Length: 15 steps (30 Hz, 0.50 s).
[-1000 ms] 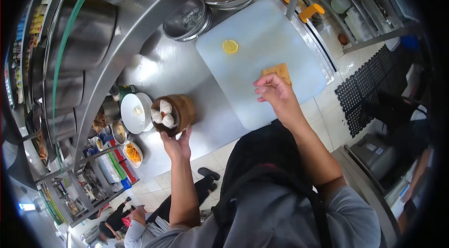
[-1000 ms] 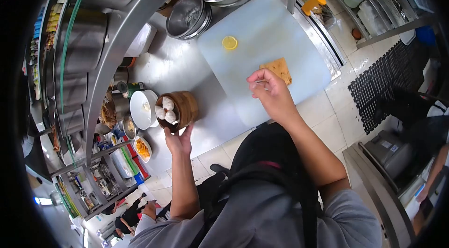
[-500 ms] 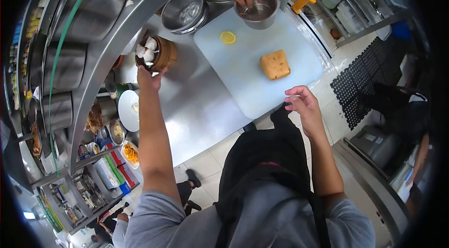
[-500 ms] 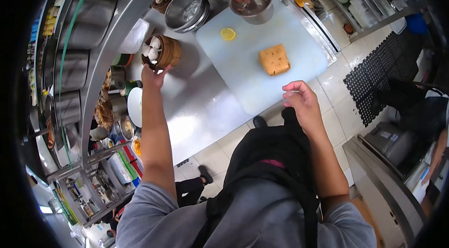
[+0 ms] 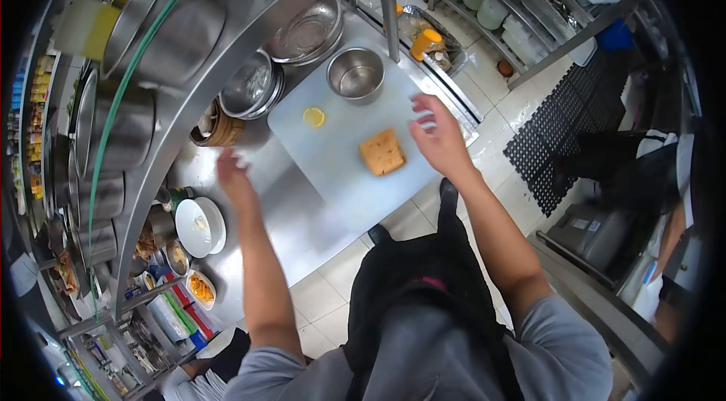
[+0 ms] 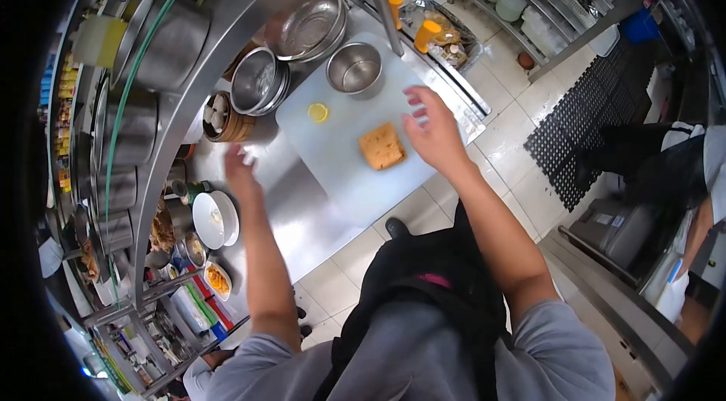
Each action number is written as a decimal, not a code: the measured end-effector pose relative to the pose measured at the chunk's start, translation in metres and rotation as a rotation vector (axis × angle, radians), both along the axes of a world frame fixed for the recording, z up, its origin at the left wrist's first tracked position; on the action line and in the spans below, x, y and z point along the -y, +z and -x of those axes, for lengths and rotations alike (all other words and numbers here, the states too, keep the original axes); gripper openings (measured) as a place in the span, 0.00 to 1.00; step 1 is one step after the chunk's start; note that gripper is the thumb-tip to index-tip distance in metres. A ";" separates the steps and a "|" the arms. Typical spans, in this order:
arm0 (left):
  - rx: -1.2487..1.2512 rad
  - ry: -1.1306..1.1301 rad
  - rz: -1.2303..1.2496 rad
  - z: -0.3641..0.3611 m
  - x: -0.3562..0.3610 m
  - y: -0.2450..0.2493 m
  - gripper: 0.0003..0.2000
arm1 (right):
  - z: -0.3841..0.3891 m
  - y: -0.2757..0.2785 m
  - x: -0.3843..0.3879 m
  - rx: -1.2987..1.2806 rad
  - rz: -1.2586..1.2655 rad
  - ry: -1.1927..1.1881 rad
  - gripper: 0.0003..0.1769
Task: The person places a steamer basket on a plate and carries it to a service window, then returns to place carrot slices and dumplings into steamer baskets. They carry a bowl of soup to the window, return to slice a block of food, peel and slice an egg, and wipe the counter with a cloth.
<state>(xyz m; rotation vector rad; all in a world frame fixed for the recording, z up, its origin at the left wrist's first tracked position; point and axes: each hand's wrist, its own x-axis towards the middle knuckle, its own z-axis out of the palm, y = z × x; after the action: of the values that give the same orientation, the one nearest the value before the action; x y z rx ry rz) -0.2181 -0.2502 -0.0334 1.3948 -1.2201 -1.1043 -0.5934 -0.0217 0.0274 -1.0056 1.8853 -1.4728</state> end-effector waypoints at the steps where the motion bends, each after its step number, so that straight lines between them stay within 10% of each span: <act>1: 0.118 -0.192 0.068 0.035 -0.041 0.008 0.13 | 0.009 0.003 0.015 0.004 -0.003 0.005 0.16; 5: 0.781 -0.595 0.456 0.153 -0.144 0.050 0.21 | 0.048 0.007 0.046 -0.228 -0.049 0.251 0.23; 11: 0.664 -0.347 0.032 0.175 -0.147 0.070 0.19 | 0.053 -0.028 0.035 -0.538 0.164 0.767 0.25; 15: 0.334 -0.613 -0.028 0.233 -0.161 0.122 0.12 | 0.124 -0.037 0.067 -0.392 -0.003 -0.027 0.29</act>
<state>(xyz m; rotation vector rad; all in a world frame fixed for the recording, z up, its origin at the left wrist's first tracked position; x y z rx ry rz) -0.4509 -0.0892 0.0886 1.2898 -1.9663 -1.3255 -0.7175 -0.0885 -0.0099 -1.3501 2.1736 -1.3601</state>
